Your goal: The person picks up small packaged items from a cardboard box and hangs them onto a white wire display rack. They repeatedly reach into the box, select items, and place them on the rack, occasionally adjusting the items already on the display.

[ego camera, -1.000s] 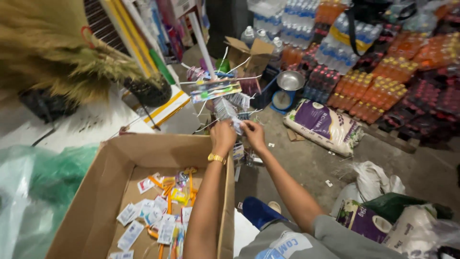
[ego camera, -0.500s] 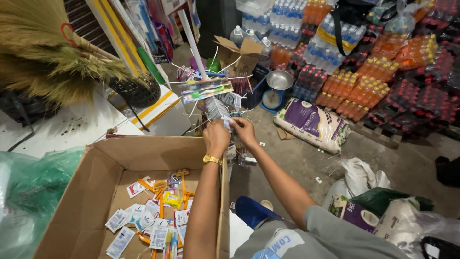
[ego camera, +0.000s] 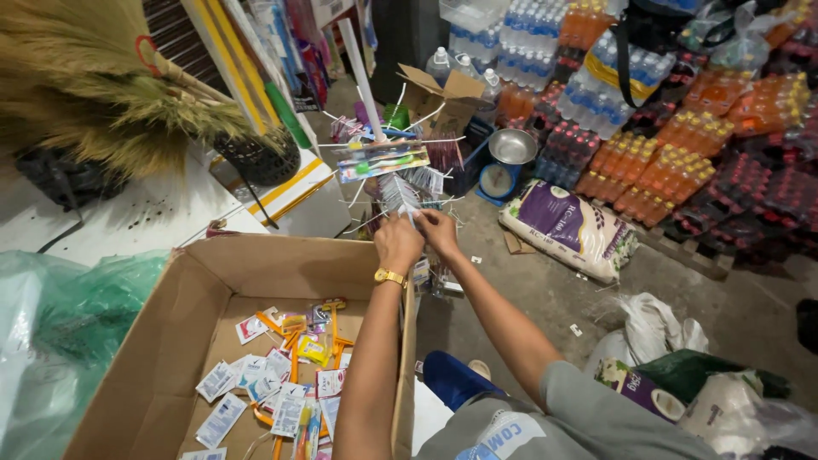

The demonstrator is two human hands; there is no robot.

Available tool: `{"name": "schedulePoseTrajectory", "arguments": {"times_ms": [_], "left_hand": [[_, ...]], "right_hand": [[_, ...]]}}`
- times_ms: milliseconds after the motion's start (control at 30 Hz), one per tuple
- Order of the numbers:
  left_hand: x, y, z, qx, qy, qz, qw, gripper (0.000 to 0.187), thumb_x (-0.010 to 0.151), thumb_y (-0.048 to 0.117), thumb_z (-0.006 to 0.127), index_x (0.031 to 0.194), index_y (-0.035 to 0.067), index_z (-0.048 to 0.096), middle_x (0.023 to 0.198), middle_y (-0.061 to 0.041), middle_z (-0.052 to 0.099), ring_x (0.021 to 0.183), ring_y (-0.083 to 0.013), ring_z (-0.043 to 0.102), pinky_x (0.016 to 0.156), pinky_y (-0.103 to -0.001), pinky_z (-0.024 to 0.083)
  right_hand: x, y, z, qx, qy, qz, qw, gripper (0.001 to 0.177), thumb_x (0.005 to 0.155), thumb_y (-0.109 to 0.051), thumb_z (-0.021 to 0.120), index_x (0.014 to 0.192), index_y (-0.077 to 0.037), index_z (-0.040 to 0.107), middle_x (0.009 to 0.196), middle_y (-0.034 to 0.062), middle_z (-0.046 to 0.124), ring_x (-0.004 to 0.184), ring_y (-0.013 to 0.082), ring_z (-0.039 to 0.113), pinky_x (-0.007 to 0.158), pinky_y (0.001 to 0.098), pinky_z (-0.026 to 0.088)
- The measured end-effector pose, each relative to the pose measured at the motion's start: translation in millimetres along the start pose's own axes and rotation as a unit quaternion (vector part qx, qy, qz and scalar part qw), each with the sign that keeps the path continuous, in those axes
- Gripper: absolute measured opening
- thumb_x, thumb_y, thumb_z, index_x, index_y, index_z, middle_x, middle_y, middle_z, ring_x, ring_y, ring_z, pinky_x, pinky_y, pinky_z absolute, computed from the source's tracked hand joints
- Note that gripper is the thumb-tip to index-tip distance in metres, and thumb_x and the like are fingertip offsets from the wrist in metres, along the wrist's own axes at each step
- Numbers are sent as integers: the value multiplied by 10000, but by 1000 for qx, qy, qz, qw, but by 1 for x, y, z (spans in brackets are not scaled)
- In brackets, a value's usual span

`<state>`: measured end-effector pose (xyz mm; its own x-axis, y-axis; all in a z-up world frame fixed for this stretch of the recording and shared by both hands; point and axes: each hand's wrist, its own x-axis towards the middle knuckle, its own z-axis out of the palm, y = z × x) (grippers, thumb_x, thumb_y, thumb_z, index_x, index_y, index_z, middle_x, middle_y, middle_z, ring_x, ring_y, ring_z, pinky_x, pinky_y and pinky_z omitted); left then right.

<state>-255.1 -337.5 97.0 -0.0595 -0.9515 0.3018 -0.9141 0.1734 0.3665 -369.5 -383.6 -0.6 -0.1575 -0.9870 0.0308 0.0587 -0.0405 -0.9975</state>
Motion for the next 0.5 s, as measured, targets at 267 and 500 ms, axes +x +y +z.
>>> {"name": "schedulePoseTrajectory", "arguments": {"times_ms": [267,500], "left_hand": [[-3,-1,5,3,-5,-15,1000,233,876,201,624,905,16,762,1000,-214,724,948,-387,697,837,-488,561],[-13,-7,-35,-175,149,122,966,196,842,70,617,957,-19,749,979,-228,725,926,-416,674,840,-499,532]], "right_hand": [[28,60,-17,-120,53,-50,990,320,926,-318,760,1098,-52,715,868,55,756,760,118,692,699,297,568],[-28,-100,-4,-83,81,-267,957,191,1028,-175,630,1144,-24,645,939,64,747,865,140,715,783,304,567]]}}
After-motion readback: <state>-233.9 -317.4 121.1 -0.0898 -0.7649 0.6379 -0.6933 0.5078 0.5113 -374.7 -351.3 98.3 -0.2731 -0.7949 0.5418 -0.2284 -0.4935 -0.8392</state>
